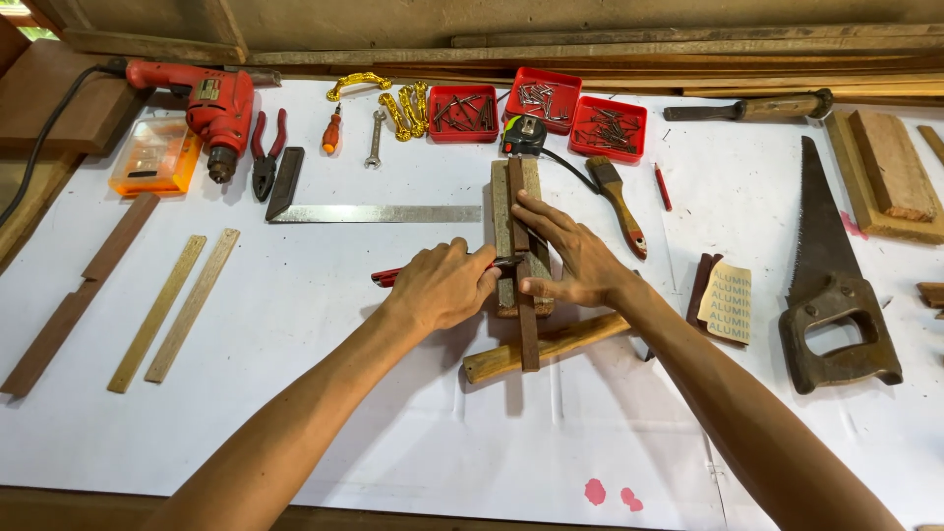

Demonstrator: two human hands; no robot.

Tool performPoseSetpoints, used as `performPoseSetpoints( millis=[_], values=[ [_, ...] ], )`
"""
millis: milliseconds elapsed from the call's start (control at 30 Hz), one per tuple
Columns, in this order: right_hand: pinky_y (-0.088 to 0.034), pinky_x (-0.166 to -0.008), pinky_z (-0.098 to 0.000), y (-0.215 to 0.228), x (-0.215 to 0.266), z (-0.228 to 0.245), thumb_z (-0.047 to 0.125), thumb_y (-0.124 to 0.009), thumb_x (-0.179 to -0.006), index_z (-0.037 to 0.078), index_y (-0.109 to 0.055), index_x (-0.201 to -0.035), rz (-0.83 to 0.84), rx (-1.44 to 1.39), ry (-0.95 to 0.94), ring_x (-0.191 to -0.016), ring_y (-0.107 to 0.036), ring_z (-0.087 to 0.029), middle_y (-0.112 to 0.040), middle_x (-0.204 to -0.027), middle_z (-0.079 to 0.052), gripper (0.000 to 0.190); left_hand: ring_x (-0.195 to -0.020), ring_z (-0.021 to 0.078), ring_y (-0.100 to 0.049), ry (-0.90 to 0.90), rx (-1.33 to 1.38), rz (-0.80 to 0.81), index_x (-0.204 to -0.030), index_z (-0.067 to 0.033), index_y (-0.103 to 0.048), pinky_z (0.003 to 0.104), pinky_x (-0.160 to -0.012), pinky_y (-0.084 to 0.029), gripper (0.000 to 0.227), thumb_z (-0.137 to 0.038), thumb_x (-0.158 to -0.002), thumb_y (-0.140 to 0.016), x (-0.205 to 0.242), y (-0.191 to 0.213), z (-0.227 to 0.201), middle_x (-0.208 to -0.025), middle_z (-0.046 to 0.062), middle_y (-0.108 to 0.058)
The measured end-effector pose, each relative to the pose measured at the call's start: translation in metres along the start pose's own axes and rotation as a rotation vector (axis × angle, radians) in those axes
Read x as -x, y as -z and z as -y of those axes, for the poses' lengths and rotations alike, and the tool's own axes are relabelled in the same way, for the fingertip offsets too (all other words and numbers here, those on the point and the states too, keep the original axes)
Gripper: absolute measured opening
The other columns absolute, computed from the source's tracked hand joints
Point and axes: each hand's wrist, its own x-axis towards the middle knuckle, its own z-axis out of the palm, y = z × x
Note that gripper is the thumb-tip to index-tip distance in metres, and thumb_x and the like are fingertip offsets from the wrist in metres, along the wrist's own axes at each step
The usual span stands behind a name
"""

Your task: Measuring, marking with a pencil and square, and cutting small wooden strips using a utility knife and hand saw.

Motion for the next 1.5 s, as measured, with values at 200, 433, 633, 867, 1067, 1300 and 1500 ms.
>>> performPoseSetpoints(
  millis=[200,433,633,867,1067,1300,1500],
  values=[
    [-0.045,-0.111,-0.0525,0.007,-0.010,0.021,0.075,-0.073,-0.068,0.006,-0.050,-0.147,-0.062,0.039,-0.082,-0.139,-0.051,-0.036,-0.042,-0.160,-0.010,0.107,-0.072,0.0363,-0.072,-0.160,-0.099,-0.028,-0.114,-0.0123,-0.063,0.050,-0.062,-0.057,0.037,-0.045,-0.098,-0.055,-0.002,0.003,0.016,-0.085,0.018,-0.066],
    [-0.050,-0.107,-0.0447,0.005,-0.019,0.031,0.055,-0.082,-0.069,0.002,-0.059,-0.136,-0.144,0.041,-0.140,-0.132,-0.057,-0.033,-0.050,-0.153,-0.010,0.088,-0.062,0.0333,-0.072,-0.114,-0.053,0.065,-0.101,-0.0131,-0.064,0.049,-0.059,-0.058,0.036,-0.048,-0.097,-0.057,-0.016,0.001,0.023,-0.063,0.010,-0.068],
    [-0.051,-0.105,-0.0429,0.005,-0.022,0.034,0.047,-0.085,-0.068,-0.001,-0.060,-0.131,-0.179,0.027,-0.126,-0.129,-0.059,-0.034,-0.052,-0.150,-0.012,0.083,-0.058,0.0340,-0.071,-0.170,-0.109,0.032,-0.095,-0.0135,-0.066,0.047,-0.057,-0.056,0.036,-0.049,-0.096,-0.059,-0.025,-0.008,0.030,-0.059,0.011,-0.067],
    [-0.051,-0.104,-0.0424,0.005,-0.018,0.036,0.050,-0.083,-0.071,-0.001,-0.060,-0.133,-0.163,0.048,-0.136,-0.128,-0.061,-0.033,-0.053,-0.150,-0.011,0.084,-0.054,0.0308,-0.071,-0.203,-0.179,-0.124,-0.101,-0.0093,-0.066,0.044,-0.051,-0.056,0.039,-0.047,-0.096,-0.061,-0.020,-0.026,0.027,-0.058,0.011,-0.065],
    [-0.053,-0.101,-0.0418,0.006,-0.018,0.041,0.055,-0.081,-0.072,-0.001,-0.057,-0.137,-0.129,0.071,-0.161,-0.120,-0.065,-0.033,-0.050,-0.153,-0.010,0.089,-0.059,0.0322,-0.072,-0.179,-0.173,-0.170,-0.099,-0.0111,-0.067,0.046,-0.057,-0.058,0.034,-0.045,-0.095,-0.061,-0.012,-0.019,0.025,-0.060,0.010,-0.068],
    [-0.054,-0.100,-0.0417,0.005,-0.017,0.042,0.056,-0.082,-0.070,-0.001,-0.057,-0.136,-0.142,0.054,-0.188,-0.119,-0.066,-0.033,-0.050,-0.153,-0.010,0.090,-0.061,0.0334,-0.072,-0.148,-0.187,-0.093,-0.098,-0.0113,-0.066,0.046,-0.060,-0.058,0.034,-0.044,-0.099,-0.057,-0.014,-0.013,0.024,-0.063,0.011,-0.070],
    [-0.054,-0.102,-0.0420,0.000,-0.019,0.041,0.049,-0.080,-0.075,0.001,-0.058,-0.135,-0.180,0.001,-0.194,-0.120,-0.065,-0.033,-0.051,-0.153,-0.010,0.081,-0.063,0.0344,-0.073,-0.170,-0.162,-0.098,-0.099,-0.0114,-0.067,0.048,-0.059,-0.058,0.033,-0.044,-0.094,-0.060,-0.031,-0.023,0.033,-0.063,0.012,-0.070]
  ],
)
